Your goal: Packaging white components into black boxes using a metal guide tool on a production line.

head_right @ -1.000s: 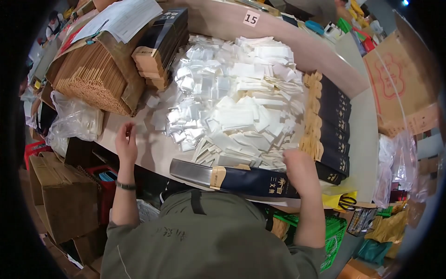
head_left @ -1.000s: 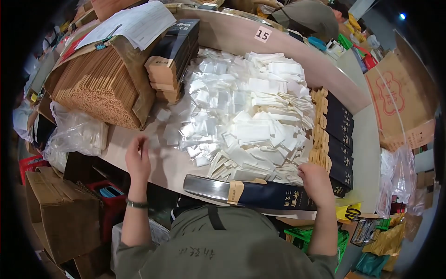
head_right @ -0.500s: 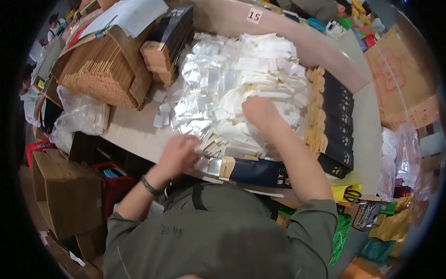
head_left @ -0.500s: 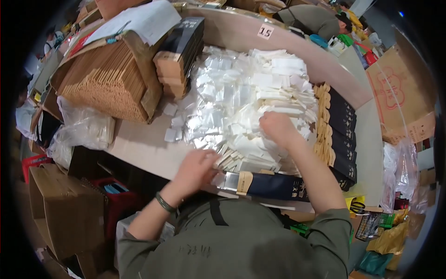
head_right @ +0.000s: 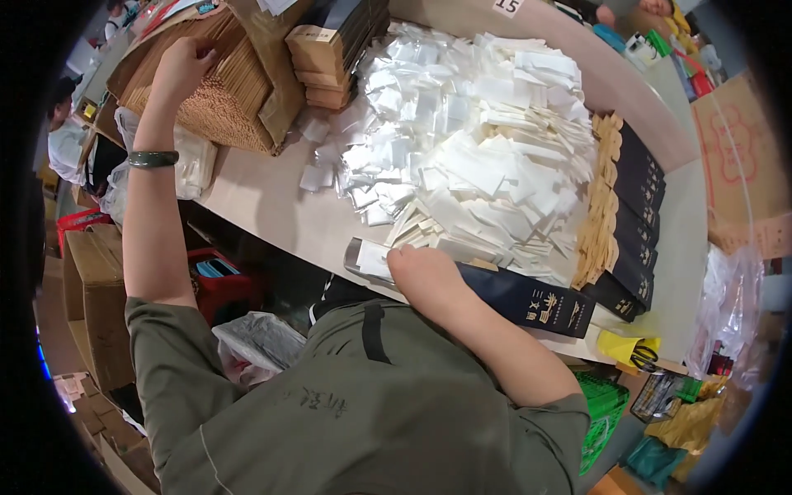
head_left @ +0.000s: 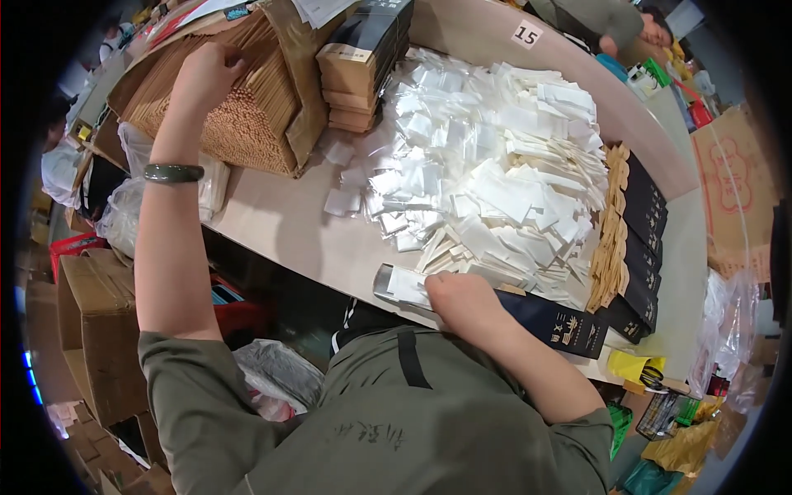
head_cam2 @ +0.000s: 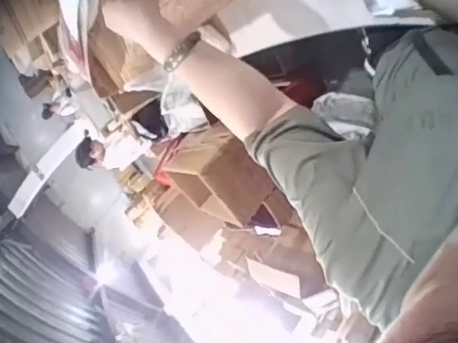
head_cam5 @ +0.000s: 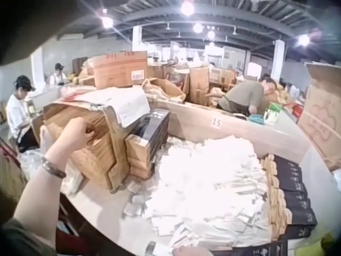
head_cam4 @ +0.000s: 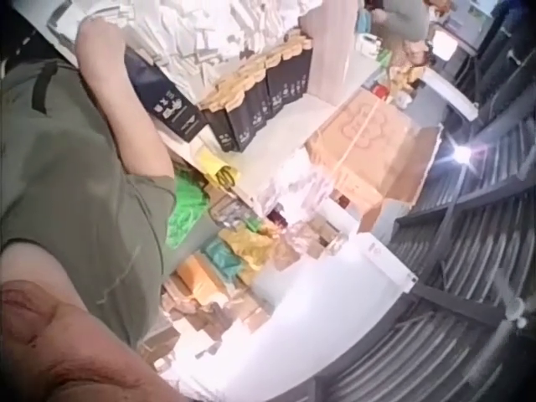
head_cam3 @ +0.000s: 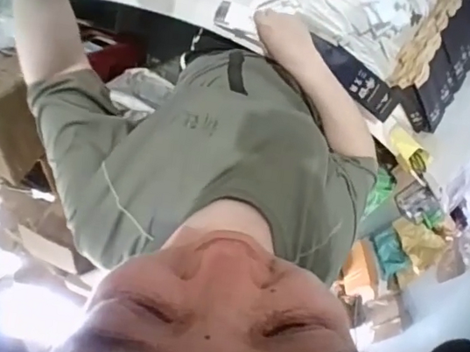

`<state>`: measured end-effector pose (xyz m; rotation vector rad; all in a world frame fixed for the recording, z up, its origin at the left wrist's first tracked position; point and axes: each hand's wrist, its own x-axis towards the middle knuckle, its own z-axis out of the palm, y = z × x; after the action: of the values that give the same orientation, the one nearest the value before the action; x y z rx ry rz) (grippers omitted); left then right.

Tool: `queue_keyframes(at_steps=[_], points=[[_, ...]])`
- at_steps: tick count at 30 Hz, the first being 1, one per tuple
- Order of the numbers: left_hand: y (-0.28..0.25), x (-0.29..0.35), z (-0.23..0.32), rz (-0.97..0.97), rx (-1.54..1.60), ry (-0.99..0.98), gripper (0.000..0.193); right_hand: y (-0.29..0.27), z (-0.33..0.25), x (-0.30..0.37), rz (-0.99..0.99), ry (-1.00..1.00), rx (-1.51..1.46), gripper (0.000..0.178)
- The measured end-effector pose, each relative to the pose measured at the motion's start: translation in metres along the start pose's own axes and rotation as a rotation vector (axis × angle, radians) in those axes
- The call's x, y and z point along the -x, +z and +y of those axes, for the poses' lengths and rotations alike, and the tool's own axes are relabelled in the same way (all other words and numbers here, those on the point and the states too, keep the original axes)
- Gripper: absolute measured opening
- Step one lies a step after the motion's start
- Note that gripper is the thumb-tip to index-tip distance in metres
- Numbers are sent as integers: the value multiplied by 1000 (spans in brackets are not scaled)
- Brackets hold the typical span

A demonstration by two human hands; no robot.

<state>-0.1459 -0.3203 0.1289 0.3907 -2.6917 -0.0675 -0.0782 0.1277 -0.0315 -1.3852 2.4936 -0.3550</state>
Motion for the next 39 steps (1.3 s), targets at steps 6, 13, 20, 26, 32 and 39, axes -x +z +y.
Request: queue_keyframes(at_steps=[6,13,20,26,32,39], points=[[-5,2,6,123,-118,29,30,-3,-13,-10,19,-68,-111,16],[38,201,-7,341,881,-660,19,-21,2,49,343,37,-141,30],[81,265,77,-671,961,-154,8,-18,19,83,265,-24,-156,38],[106,268,150,-604,895,-91,10,-9,19,74,264,-67,-157,39],[111,278,208,-548,1049,118,16,-9,8,59,233,6,-140,56],[126,287,211,-145,860,-67,48,-4,8,54,198,77,-130,65]])
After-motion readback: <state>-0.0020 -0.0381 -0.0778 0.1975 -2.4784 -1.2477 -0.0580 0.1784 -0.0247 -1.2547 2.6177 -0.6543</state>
